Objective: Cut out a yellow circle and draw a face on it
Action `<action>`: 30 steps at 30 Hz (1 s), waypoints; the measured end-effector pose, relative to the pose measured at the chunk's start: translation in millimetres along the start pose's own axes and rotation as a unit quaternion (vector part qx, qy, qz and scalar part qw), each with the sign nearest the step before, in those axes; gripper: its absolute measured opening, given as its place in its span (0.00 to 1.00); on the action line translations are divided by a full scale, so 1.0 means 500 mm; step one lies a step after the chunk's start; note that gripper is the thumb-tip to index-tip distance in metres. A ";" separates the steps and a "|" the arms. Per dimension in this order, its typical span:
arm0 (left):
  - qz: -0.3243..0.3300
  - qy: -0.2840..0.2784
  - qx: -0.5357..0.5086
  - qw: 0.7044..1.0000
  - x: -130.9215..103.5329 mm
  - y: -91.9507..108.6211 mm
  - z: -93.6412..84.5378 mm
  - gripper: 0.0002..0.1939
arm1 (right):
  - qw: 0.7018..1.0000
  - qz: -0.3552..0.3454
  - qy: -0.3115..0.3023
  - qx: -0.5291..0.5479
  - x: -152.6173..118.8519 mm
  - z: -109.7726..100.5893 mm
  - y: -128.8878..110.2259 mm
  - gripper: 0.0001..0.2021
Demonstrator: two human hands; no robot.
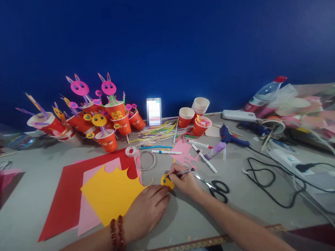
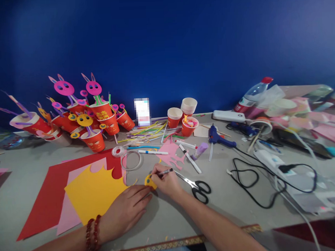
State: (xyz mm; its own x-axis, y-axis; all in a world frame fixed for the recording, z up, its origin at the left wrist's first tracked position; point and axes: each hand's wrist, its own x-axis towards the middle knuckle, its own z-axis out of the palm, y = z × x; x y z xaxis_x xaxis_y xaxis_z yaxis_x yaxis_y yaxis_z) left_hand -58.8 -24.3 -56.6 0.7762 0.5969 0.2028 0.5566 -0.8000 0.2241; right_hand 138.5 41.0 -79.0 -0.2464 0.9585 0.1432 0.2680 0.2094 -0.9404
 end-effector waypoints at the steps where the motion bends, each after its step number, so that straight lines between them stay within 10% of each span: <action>1: 0.000 -0.001 0.000 1.000 0.000 0.000 0.001 0.17 | 1.000 0.001 0.001 0.000 0.000 0.000 0.000 0.06; 30: -0.003 -0.003 0.003 1.000 0.000 0.000 0.002 0.18 | 1.000 0.002 0.014 0.011 -0.005 0.001 0.007 0.06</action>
State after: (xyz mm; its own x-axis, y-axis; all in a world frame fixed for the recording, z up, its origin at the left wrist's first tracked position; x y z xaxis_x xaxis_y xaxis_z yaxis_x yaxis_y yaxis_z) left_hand -58.5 -24.5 -57.5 0.7742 0.6019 0.1957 0.5635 -0.7963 0.2198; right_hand 139.6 39.0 -82.8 -0.2188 0.9645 0.1476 0.2480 0.2013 -0.9476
